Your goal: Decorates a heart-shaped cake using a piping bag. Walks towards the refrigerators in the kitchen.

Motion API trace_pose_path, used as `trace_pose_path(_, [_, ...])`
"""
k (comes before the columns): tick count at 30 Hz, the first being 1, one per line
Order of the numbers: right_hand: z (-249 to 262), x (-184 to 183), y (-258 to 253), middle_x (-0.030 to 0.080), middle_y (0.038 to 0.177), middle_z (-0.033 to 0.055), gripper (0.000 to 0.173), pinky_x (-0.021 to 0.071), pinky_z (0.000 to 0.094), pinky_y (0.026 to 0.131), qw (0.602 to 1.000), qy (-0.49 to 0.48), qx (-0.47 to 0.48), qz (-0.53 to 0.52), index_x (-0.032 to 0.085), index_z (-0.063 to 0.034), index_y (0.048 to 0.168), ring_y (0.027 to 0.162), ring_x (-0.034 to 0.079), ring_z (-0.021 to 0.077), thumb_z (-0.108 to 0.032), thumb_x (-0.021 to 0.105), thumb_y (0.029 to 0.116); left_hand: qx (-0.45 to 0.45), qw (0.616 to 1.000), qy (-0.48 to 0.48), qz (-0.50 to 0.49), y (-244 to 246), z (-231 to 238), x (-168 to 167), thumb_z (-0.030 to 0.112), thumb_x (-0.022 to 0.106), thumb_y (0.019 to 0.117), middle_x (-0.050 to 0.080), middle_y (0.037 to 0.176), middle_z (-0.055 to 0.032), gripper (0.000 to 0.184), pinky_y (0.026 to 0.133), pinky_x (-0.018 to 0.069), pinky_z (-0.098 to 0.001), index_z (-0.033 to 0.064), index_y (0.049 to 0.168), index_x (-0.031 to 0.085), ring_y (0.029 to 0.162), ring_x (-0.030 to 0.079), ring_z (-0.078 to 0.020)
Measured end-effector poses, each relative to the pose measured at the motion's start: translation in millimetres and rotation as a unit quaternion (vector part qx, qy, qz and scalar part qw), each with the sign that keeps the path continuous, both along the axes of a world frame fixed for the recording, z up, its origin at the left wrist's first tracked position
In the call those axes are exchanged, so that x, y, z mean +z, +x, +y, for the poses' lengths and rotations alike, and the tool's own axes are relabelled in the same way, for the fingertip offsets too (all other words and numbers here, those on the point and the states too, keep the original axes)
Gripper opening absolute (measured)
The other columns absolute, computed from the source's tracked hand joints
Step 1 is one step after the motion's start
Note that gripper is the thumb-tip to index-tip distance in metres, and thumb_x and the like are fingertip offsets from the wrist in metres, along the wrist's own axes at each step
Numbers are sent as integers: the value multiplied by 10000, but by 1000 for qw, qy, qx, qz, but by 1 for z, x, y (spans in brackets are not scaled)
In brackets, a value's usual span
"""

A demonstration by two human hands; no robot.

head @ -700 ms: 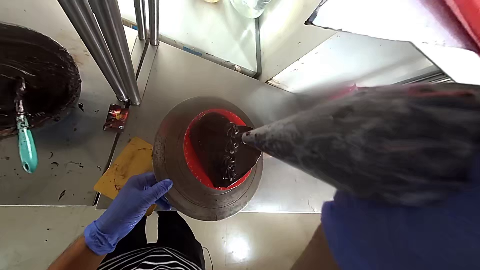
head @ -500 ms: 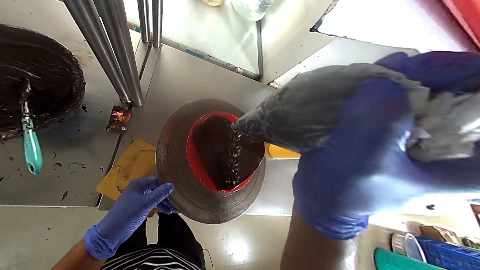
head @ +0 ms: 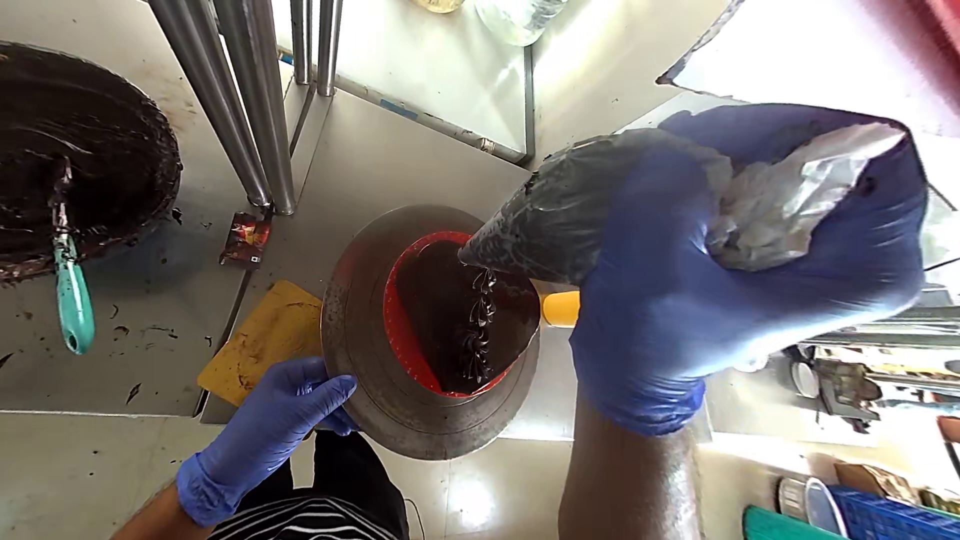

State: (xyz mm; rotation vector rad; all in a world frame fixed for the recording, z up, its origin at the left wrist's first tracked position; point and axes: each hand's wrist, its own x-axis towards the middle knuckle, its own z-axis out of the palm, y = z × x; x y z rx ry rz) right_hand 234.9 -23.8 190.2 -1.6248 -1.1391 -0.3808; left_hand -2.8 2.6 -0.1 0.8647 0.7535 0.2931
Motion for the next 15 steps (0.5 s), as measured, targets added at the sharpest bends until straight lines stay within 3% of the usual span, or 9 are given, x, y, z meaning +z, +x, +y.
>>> trace_pose_path(5, [5,7,3,667,880,90,78,595,258,730,998,46,-8,-50,620,57,951,855,692,138,39,620,875,0,1000,5,-6,0,0,-1,196,731,917,749,807,-121,159,652,651,-367,37,924,746,667,741,-213])
trace_pose_path(8, [1,7,4,672,882,76,84,587,257,739,997,50,-13,-62,630,50,954,865,689,128,24,624,874,-2,1000,2,-6,0,0,0,191,728,917,751,811,-118,155,651,651,-365,37,922,744,670,743,-213])
trace_pose_path(12, [2,3,2,669,937,-42,130,583,200,797,994,88,-3,-70,619,-15,987,909,671,13,24,636,865,0,1000,1,-8,0,1,0,194,733,912,753,809,-116,152,649,652,-363,43,922,746,669,745,-211])
trace_pose_path(15, [3,4,1,673,946,-42,132,579,197,811,992,100,3,-74,610,-2,1001,925,670,13,15,636,873,0,1000,2,-4,0,0,-1,212,734,916,749,799,-117,169,652,651,-367,43,911,741,665,743,-214])
